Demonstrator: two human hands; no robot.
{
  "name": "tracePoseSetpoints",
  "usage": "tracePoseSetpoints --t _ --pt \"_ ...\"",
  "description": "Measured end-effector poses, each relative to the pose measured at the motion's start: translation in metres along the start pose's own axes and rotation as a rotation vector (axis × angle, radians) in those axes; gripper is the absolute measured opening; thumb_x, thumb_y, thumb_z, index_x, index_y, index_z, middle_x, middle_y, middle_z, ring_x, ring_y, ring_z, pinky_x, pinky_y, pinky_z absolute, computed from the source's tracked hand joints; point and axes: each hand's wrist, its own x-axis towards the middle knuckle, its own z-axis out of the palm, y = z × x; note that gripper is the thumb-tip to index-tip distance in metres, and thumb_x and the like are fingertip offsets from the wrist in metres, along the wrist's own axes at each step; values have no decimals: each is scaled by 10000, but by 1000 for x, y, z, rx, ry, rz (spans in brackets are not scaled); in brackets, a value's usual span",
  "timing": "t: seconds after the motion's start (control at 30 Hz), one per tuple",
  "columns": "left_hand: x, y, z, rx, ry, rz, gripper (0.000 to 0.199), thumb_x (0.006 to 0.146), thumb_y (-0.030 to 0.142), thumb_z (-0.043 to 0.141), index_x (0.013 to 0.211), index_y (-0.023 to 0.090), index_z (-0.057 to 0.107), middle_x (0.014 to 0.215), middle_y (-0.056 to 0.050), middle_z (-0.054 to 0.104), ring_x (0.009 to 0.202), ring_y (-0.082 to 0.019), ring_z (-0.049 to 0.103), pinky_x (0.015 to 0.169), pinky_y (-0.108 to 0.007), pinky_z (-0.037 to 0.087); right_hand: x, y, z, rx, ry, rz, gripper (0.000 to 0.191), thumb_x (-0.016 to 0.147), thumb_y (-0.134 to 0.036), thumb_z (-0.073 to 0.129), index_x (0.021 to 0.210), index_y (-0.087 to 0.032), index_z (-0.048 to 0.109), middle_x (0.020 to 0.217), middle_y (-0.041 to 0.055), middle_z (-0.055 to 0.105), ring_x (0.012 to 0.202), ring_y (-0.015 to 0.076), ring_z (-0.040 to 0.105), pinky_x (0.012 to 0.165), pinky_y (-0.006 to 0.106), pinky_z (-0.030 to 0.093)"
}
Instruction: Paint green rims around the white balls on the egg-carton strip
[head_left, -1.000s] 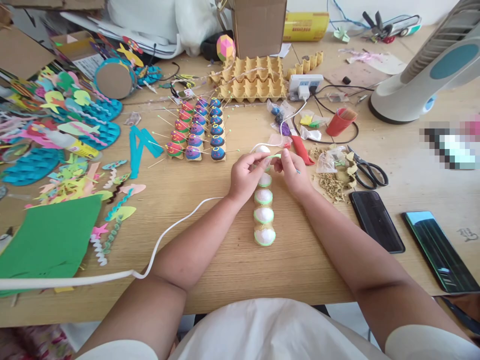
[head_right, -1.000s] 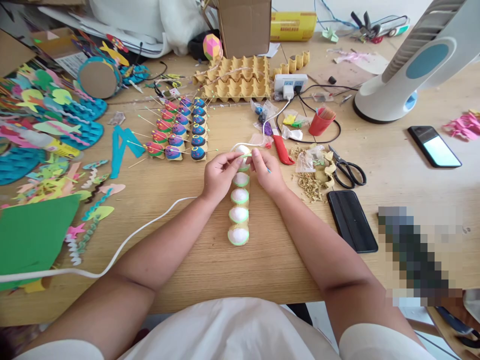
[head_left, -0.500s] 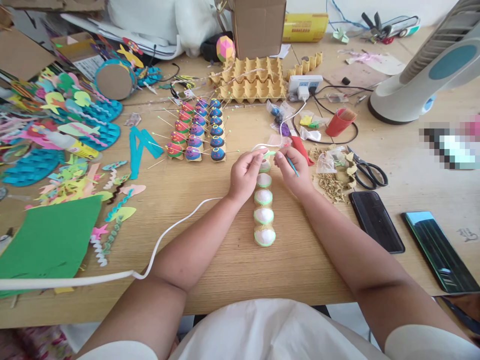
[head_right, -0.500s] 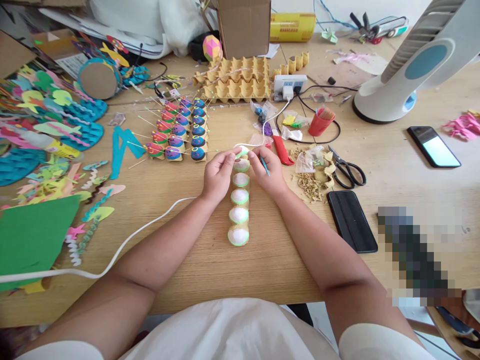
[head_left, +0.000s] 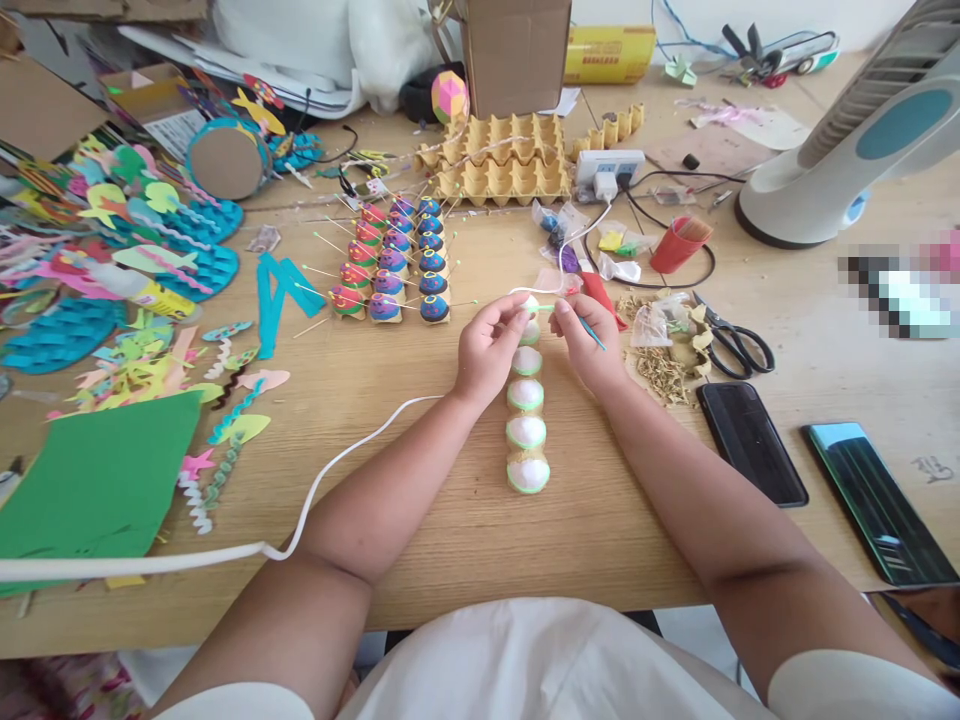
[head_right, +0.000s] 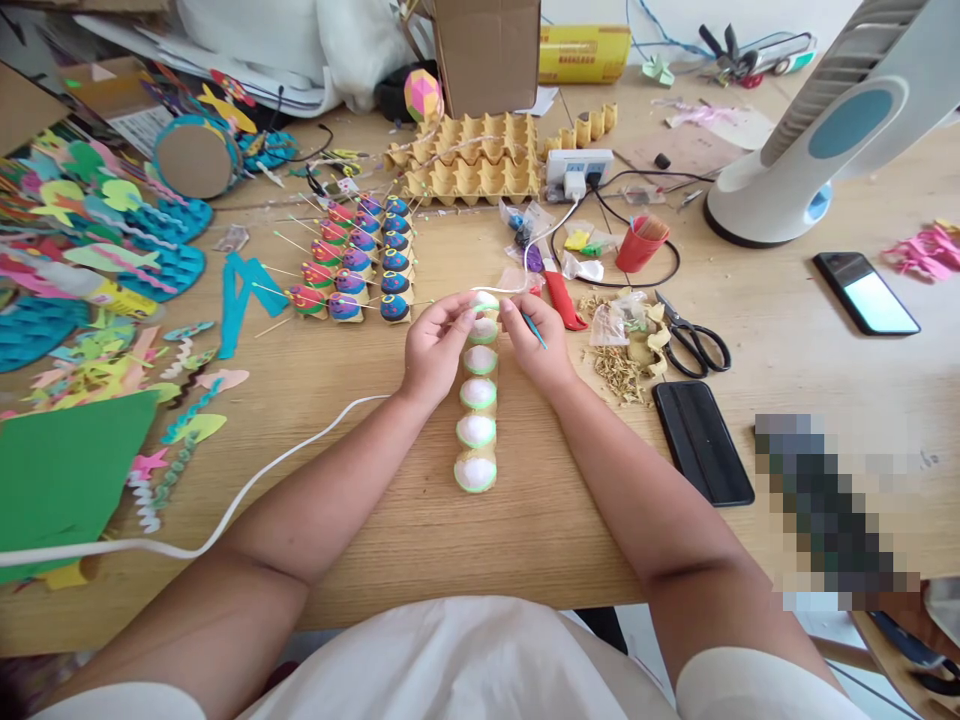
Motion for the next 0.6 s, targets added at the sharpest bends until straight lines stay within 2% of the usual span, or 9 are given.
tracePoseSetpoints --t 0.07,0.2,0.37,0.53,0.6 --pt "0 0 0 -2 15 10 536 948 702 745 1237 252 775 1199 -97 844 1038 -226 817 944 -353 642 0 1 0 12 10 8 617 898 -829 673 752 -235 593 731 -15 576 716 147 515 731 338 447" --pt "1 1 0 26 46 32 564 963 754 690 1201 250 775 1103 -72 839 882 -177 796 859 -313 638 1 3 -1 40 -24 13 601 881 -826 700 813 -240 585 777 -20 571 744 150 515 747 339 434" --pt "1 0 -1 12 62 57 568 979 757 665 1177 237 783 1161 -71 826 866 -151 755 802 -273 623 0 0 0 0 -116 -5 613 909 -834 653 813 -232 580 799 -9 591 776 157 533 771 338 448" --pt "-1 1 -1 -10 -7 55 488 1037 688 628 1218 259 773 1196 -62 817 800 -127 715 804 -277 615 -2 -1 2 0 -153 -35 596 950 -812 614 811 -233 585 792 -2 618 772 162 551 786 340 474" --pt "-1 2 -1 5 -25 69 482 1052 683 604 1219 262 769 1207 -64 816 842 -142 731 847 -297 621 -3 -2 2 10 -187 -44 572 968 -789 612 830 -234 611 810 7 646 787 169 568 798 345 484"
